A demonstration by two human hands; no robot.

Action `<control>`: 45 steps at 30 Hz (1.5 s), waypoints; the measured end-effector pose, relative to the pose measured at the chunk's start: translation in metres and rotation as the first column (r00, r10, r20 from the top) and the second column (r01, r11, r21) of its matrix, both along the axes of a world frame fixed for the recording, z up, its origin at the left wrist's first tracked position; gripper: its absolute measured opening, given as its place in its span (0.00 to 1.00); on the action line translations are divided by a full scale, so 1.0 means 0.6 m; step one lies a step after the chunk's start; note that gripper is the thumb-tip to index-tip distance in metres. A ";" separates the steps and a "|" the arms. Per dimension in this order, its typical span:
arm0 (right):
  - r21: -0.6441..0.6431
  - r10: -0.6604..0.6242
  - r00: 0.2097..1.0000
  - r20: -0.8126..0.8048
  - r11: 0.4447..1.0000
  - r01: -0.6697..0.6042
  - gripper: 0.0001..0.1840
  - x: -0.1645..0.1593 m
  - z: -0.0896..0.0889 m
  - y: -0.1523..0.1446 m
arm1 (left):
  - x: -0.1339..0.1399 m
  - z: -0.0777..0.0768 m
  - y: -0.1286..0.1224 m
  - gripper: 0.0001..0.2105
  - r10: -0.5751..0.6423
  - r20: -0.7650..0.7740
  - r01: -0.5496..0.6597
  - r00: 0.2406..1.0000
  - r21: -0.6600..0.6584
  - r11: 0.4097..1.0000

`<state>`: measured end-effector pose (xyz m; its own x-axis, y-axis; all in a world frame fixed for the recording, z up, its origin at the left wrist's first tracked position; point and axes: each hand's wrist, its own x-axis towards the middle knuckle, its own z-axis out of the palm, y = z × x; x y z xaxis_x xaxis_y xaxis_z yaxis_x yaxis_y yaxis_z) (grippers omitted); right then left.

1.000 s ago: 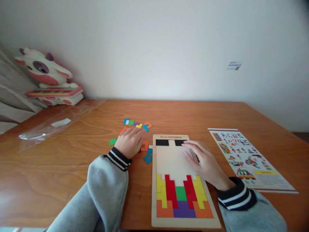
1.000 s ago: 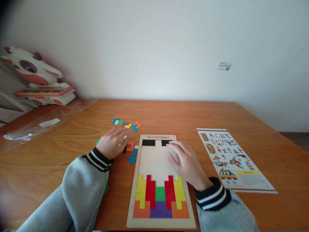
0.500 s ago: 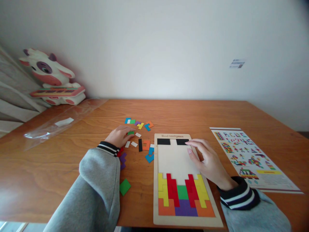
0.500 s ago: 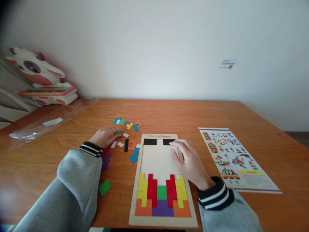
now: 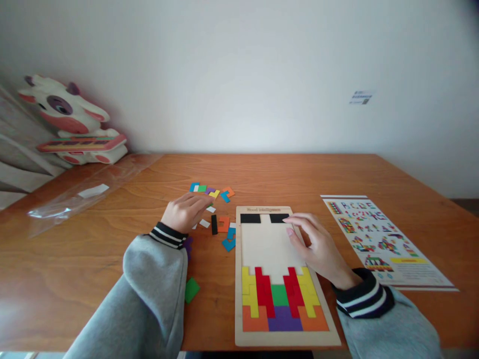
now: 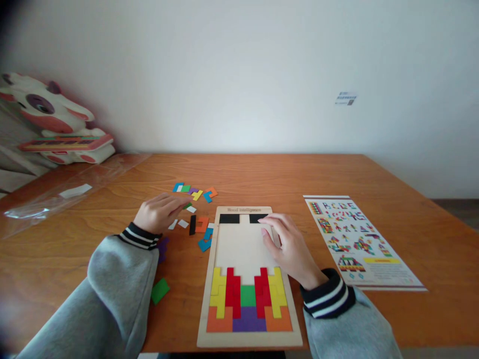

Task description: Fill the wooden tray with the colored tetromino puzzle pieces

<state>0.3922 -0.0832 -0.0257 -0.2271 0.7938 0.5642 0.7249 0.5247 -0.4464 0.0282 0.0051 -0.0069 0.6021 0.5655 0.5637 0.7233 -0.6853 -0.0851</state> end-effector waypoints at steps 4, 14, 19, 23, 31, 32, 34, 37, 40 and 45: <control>-0.011 0.014 1.000 -0.005 1.000 -0.014 0.10 -0.002 0.000 0.000 | 0.085 0.000 -0.047 0.15 -0.331 0.030 0.328 0.943 0.068 0.942; -0.033 0.118 0.993 0.031 0.993 -0.117 0.09 -0.006 0.009 -0.003 | 0.195 -0.011 -0.113 0.12 -0.459 -0.042 0.453 0.888 -0.095 0.886; -0.095 0.311 0.940 0.142 0.949 -0.300 0.09 -0.008 0.008 -0.006 | 0.178 -0.007 -0.097 0.09 -0.354 0.076 0.358 0.932 -0.051 0.932; -0.100 0.303 0.935 0.186 0.952 -0.288 0.10 -0.005 0.001 0.000 | 0.173 -0.022 -0.090 0.07 -0.316 0.141 0.327 0.938 -0.059 0.943; -0.061 0.230 0.917 0.326 0.973 -0.223 0.11 -0.016 0.008 0.026 | 0.166 -0.042 -0.088 0.16 -0.210 0.063 0.218 0.976 -0.218 0.951; -0.058 0.224 0.913 0.340 0.974 -0.217 0.12 -0.018 0.009 0.028 | 0.165 -0.043 -0.088 0.17 -0.200 0.055 0.208 0.978 -0.236 0.949; -0.055 0.206 0.908 0.365 0.978 -0.200 0.12 -0.021 0.009 0.032 | 0.164 -0.044 -0.088 0.17 -0.188 0.046 0.193 0.981 -0.259 0.946; -0.050 0.192 0.905 0.379 0.981 -0.187 0.12 -0.023 0.007 0.038 | 0.163 -0.045 -0.089 0.18 -0.184 0.033 0.186 0.982 -0.268 0.945; -0.044 0.190 0.904 0.382 0.981 -0.188 0.12 -0.027 0.006 0.042 | 0.164 -0.046 -0.090 0.18 -0.184 0.024 0.184 0.983 -0.267 0.946; -0.049 0.206 0.899 0.386 0.978 -0.203 0.11 -0.030 0.007 0.045 | 0.165 -0.046 -0.090 0.17 -0.178 0.029 0.179 0.984 -0.268 0.947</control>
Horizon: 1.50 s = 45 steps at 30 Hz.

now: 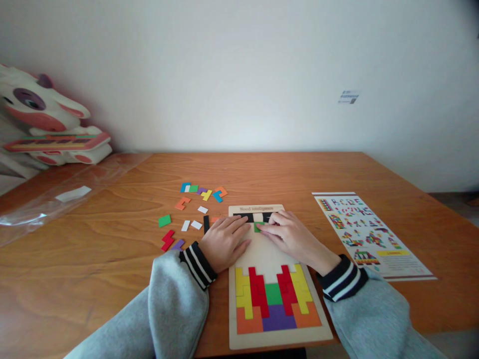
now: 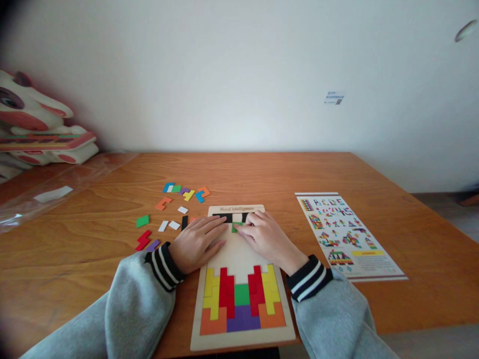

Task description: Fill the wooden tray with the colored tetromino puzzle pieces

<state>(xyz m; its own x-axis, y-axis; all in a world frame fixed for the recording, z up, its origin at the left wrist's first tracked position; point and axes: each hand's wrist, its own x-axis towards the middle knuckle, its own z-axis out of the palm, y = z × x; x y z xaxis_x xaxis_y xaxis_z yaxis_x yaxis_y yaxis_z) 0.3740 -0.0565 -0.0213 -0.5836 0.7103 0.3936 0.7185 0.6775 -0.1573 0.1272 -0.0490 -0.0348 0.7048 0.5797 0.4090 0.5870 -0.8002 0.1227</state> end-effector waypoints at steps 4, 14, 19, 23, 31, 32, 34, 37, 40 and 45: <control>-0.009 -0.031 0.999 -0.012 0.999 0.030 0.12 0.001 0.001 -0.002 | 0.000 0.002 -0.001 0.17 0.000 -0.011 0.000 1.000 -0.003 1.000; 0.006 -0.035 0.996 -0.086 0.999 0.036 0.15 0.035 -0.007 -0.012 | 0.001 0.000 -0.002 0.16 0.021 -0.024 -0.021 0.999 -0.012 1.000; 0.076 -0.076 0.995 -0.071 0.994 0.081 0.14 0.034 -0.005 -0.013 | 0.000 0.001 -0.003 0.16 0.023 -0.034 -0.023 0.999 -0.014 1.000; 0.102 0.048 0.995 -0.084 0.994 -0.039 0.13 0.022 0.000 -0.018 | 0.001 0.005 -0.004 0.16 0.015 -0.022 -0.016 1.000 -0.019 1.000; 0.052 0.143 0.987 -0.078 0.989 -0.139 0.13 0.015 -0.003 -0.016 | 0.000 0.006 -0.004 0.15 0.013 -0.025 -0.014 1.000 -0.021 1.000; 0.053 0.142 0.986 -0.082 0.989 -0.138 0.13 0.015 -0.004 -0.014 | 0.000 0.005 -0.004 0.15 0.013 -0.025 -0.014 1.000 -0.021 1.000; 0.047 0.145 0.985 -0.092 0.989 -0.142 0.13 0.014 -0.007 -0.010 | 0.000 0.005 -0.003 0.15 0.013 -0.029 -0.014 0.999 -0.021 1.000; 0.032 0.158 0.981 -0.109 0.987 -0.156 0.12 0.012 -0.009 -0.008 | 0.001 0.007 -0.003 0.16 0.007 -0.036 -0.008 0.999 -0.021 1.000; 0.035 0.168 0.978 -0.127 0.986 -0.165 0.11 0.011 -0.011 -0.010 | 0.001 0.007 -0.003 0.16 0.009 -0.035 -0.009 0.999 -0.022 1.000; 0.038 0.153 0.981 -0.119 0.988 -0.149 0.14 0.012 -0.012 -0.008 | 0.001 0.007 -0.003 0.16 0.012 -0.041 -0.013 0.999 -0.022 1.000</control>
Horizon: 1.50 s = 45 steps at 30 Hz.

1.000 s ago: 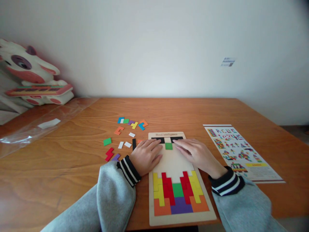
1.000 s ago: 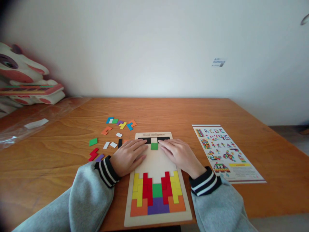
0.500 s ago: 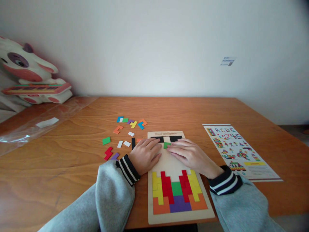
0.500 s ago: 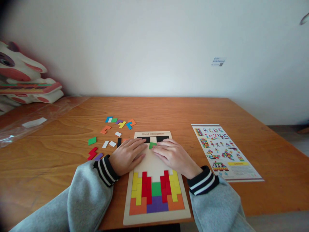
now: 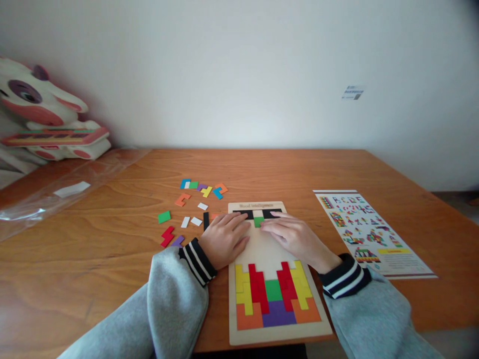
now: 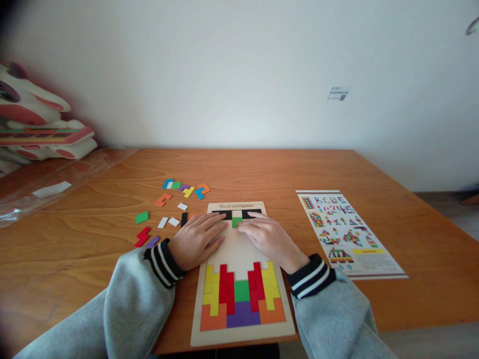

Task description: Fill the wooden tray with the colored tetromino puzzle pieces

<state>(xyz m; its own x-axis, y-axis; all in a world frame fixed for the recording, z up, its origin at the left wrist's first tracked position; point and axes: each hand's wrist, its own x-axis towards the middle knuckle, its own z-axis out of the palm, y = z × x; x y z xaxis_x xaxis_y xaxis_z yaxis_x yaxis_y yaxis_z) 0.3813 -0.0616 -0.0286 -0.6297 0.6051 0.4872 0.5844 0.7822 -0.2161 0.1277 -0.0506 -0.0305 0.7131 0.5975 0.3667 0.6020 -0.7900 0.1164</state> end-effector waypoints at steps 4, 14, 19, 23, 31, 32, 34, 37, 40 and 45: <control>0.040 -0.032 0.999 0.022 0.999 0.031 0.11 -0.004 0.007 0.001 | 0.000 0.000 0.000 0.16 -0.001 0.003 0.001 1.000 -0.004 1.000; 0.038 -0.113 0.991 0.068 0.993 0.111 0.14 -0.009 0.009 -0.002 | 0.002 0.000 -0.001 0.15 0.001 0.007 -0.001 1.000 -0.004 1.000; -0.042 -0.126 0.991 0.036 0.991 0.128 0.16 -0.012 0.011 -0.005 | 0.001 0.001 -0.001 0.16 -0.001 0.004 0.001 1.000 -0.004 1.000; -0.068 -0.169 0.983 -0.066 0.984 0.165 0.16 -0.006 0.014 -0.006 | -0.001 0.002 0.000 0.15 -0.005 0.020 0.005 1.000 -0.018 1.000; -0.075 -0.405 0.871 -0.277 0.913 0.401 0.13 0.030 0.012 -0.003 | -0.001 0.000 0.001 0.15 0.020 0.020 -0.020 1.000 0.005 1.000; -0.085 -0.420 0.857 -0.297 0.906 0.415 0.12 0.035 0.012 -0.004 | -0.002 0.003 0.004 0.15 0.025 0.028 -0.025 0.999 0.013 1.000; -0.101 -0.451 0.827 -0.334 0.890 0.445 0.11 0.048 0.012 -0.008 | -0.008 0.013 0.012 0.15 0.037 0.064 -0.038 0.997 0.016 0.999; -0.100 -0.490 0.803 -0.339 0.868 0.487 0.10 0.069 0.010 -0.023 | -0.031 0.034 0.030 0.16 0.067 0.115 -0.067 0.991 -0.007 0.998; -0.088 -0.467 0.841 -0.274 0.883 0.461 0.09 0.090 0.004 -0.051 | -0.079 0.056 0.044 0.17 0.089 0.116 -0.086 0.989 -0.027 0.996; -0.143 -0.407 0.906 -0.120 0.910 0.390 0.12 0.117 -0.013 -0.100 | -0.194 0.076 0.020 0.35 0.003 -0.066 -0.011 0.998 -0.111 0.994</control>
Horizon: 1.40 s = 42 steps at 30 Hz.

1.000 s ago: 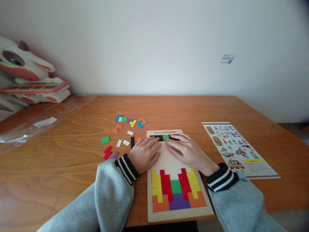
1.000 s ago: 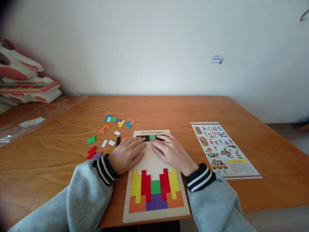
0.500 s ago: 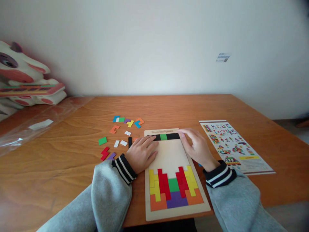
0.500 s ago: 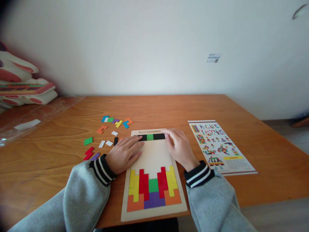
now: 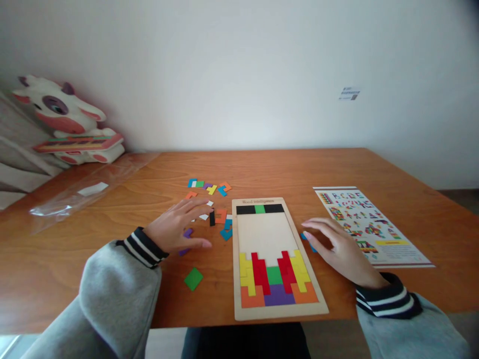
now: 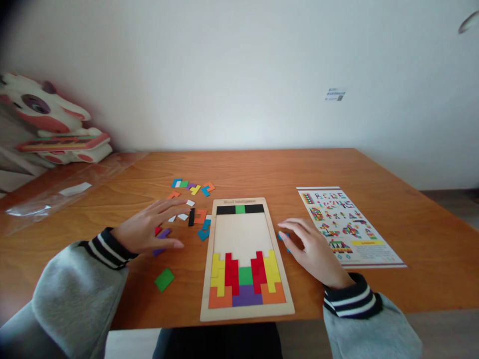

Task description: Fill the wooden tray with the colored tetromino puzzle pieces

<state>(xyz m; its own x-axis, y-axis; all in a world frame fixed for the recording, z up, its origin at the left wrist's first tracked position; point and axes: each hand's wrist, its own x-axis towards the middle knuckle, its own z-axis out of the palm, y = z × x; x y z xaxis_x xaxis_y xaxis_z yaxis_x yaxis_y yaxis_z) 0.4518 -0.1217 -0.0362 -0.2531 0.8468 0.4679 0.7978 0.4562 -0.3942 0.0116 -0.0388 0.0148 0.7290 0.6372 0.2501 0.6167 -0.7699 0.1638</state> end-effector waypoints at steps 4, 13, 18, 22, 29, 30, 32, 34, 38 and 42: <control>-0.034 -0.034 0.999 0.032 0.999 0.035 0.16 0.008 -0.011 -0.013 | -0.061 -0.008 -0.057 0.56 0.078 -0.067 -0.082 0.995 -0.062 0.995; -0.122 -0.154 0.988 -0.022 0.981 0.150 0.23 0.006 -0.019 -0.002 | -0.016 -0.076 -0.090 0.54 0.175 -0.122 -0.187 0.977 -0.095 0.978; -0.144 -0.212 0.976 -0.057 0.969 0.202 0.26 0.010 -0.027 0.006 | 0.022 -0.089 -0.046 0.49 0.300 -0.092 -0.305 0.949 -0.039 0.952; -0.169 -0.230 0.972 -0.042 0.961 0.220 0.26 0.005 -0.026 0.008 | 0.055 -0.088 -0.022 0.45 0.358 -0.064 -0.360 0.931 -0.022 0.933; -0.105 -0.247 0.966 0.075 0.962 0.254 0.25 -0.040 -0.011 0.011 | 0.089 -0.088 -0.015 0.40 0.362 -0.011 -0.362 0.932 -0.023 0.932; -0.105 -0.246 0.966 0.081 0.962 0.254 0.24 -0.045 -0.010 0.012 | 0.093 -0.088 -0.014 0.40 0.383 -0.018 -0.383 0.924 -0.029 0.923; -0.112 -0.242 0.968 0.072 0.962 0.249 0.22 -0.048 -0.010 0.015 | 0.101 -0.088 -0.013 0.40 0.423 -0.035 -0.424 0.906 -0.040 0.905; -0.132 -0.243 0.969 0.041 0.960 0.246 0.21 -0.045 -0.013 0.016 | 0.108 -0.087 -0.012 0.40 0.451 -0.043 -0.452 0.892 -0.049 0.890; -0.160 -0.260 0.965 -0.034 0.954 0.252 0.21 -0.034 -0.021 0.014 | 0.116 -0.082 -0.011 0.38 0.412 -0.033 -0.414 0.910 -0.060 0.908; -0.152 -0.284 0.958 -0.032 0.949 0.276 0.22 -0.028 -0.025 0.012 | 0.116 -0.077 -0.016 0.28 0.195 -0.022 -0.196 0.981 -0.043 0.980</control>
